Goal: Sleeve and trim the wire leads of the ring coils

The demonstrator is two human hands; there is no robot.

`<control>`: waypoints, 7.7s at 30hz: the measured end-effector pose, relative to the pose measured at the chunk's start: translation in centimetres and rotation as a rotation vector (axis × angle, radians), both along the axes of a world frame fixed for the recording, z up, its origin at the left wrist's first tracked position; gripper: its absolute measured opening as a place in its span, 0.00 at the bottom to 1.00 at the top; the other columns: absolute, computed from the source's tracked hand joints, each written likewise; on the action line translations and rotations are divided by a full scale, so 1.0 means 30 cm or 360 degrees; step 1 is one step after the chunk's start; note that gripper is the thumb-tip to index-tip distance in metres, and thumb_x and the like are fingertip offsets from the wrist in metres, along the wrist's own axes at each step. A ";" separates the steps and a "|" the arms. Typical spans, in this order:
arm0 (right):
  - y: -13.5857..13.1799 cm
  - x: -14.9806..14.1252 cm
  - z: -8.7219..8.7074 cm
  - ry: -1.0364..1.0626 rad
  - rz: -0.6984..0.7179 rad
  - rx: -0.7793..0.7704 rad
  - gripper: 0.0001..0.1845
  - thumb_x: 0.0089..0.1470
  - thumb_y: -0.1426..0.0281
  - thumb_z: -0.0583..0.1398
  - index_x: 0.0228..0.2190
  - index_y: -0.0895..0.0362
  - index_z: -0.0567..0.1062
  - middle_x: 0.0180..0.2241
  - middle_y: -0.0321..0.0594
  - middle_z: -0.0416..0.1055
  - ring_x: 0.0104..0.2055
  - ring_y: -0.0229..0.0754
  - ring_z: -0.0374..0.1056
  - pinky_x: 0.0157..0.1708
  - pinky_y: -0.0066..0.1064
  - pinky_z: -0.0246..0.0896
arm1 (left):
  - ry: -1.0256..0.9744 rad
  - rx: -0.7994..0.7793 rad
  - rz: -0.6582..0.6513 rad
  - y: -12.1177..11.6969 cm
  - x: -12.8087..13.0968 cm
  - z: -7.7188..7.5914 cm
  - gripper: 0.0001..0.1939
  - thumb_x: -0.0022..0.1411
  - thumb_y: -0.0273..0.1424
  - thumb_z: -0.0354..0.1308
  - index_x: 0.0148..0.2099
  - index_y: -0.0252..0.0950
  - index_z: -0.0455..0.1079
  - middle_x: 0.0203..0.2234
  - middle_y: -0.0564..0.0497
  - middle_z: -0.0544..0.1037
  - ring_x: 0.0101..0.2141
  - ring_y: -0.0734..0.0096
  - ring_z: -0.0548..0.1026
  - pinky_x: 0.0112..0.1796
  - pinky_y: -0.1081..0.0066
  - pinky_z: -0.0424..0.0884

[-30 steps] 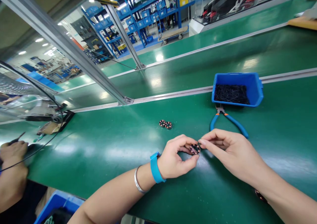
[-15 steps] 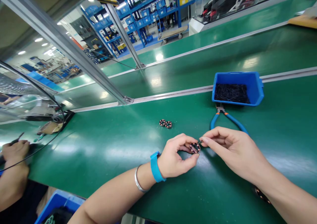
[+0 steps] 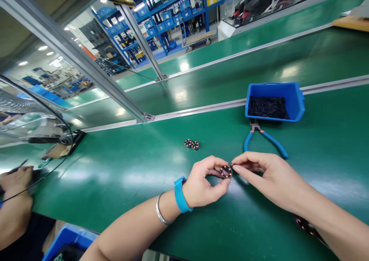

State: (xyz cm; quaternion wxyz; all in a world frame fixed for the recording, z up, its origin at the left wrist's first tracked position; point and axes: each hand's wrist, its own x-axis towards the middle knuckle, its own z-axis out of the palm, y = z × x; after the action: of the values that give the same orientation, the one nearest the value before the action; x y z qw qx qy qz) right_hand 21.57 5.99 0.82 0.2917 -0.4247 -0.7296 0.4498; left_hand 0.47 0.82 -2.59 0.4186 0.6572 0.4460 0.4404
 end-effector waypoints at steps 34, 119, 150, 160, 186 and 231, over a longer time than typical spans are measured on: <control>-0.034 -0.011 -0.035 -0.0096 0.0151 0.1142 0.11 0.69 0.68 0.59 0.38 0.48 0.81 0.33 0.36 0.85 0.28 0.44 0.82 0.27 0.31 0.76 | 0.0061 0.0062 -0.0098 -0.008 -0.007 -0.010 0.16 0.63 0.29 0.66 0.53 0.31 0.78 0.43 0.42 0.87 0.41 0.60 0.89 0.46 0.63 0.89; 0.017 0.014 0.012 0.0103 0.0198 0.0404 0.20 0.67 0.48 0.64 0.31 0.46 0.86 0.28 0.38 0.82 0.27 0.46 0.80 0.24 0.33 0.75 | 0.0017 -0.0119 0.0026 -0.019 -0.031 -0.002 0.15 0.59 0.32 0.72 0.47 0.33 0.78 0.39 0.46 0.83 0.35 0.69 0.84 0.40 0.69 0.86; -0.013 0.018 -0.040 0.0041 0.0153 0.0950 0.07 0.67 0.62 0.65 0.44 0.45 0.84 0.37 0.36 0.86 0.31 0.46 0.83 0.29 0.33 0.76 | -0.0047 -0.0042 0.0040 -0.021 -0.028 -0.002 0.17 0.59 0.35 0.74 0.48 0.32 0.79 0.38 0.45 0.82 0.33 0.69 0.83 0.39 0.68 0.86; -0.030 0.001 -0.053 -0.0091 0.0153 0.1134 0.12 0.72 0.62 0.59 0.36 0.46 0.81 0.32 0.34 0.85 0.29 0.44 0.81 0.28 0.36 0.73 | -0.0057 -0.0014 0.0039 -0.025 -0.025 -0.008 0.16 0.61 0.37 0.73 0.47 0.33 0.80 0.38 0.45 0.82 0.33 0.69 0.83 0.39 0.68 0.87; -0.099 -0.007 -0.071 -0.0344 0.0063 0.1232 0.21 0.73 0.67 0.55 0.59 0.49 0.81 0.51 0.41 0.87 0.45 0.50 0.86 0.40 0.37 0.84 | 0.0258 0.0547 0.0283 -0.012 -0.015 -0.013 0.12 0.68 0.39 0.70 0.45 0.35 0.79 0.35 0.46 0.86 0.34 0.66 0.84 0.37 0.67 0.84; -0.066 0.009 -0.038 0.0019 0.0178 0.0402 0.24 0.67 0.45 0.62 0.28 0.48 0.81 0.28 0.38 0.82 0.26 0.44 0.78 0.27 0.34 0.77 | 0.0782 0.0229 0.0072 -0.049 -0.025 0.021 0.08 0.64 0.35 0.69 0.42 0.38 0.76 0.38 0.48 0.83 0.39 0.62 0.82 0.45 0.63 0.82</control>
State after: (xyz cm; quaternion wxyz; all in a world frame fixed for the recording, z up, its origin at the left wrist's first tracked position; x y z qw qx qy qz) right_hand 21.84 4.00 -0.34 0.3216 -0.3405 -0.8012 0.3724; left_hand -0.28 -0.64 -1.96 0.2399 0.7625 0.5163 0.3074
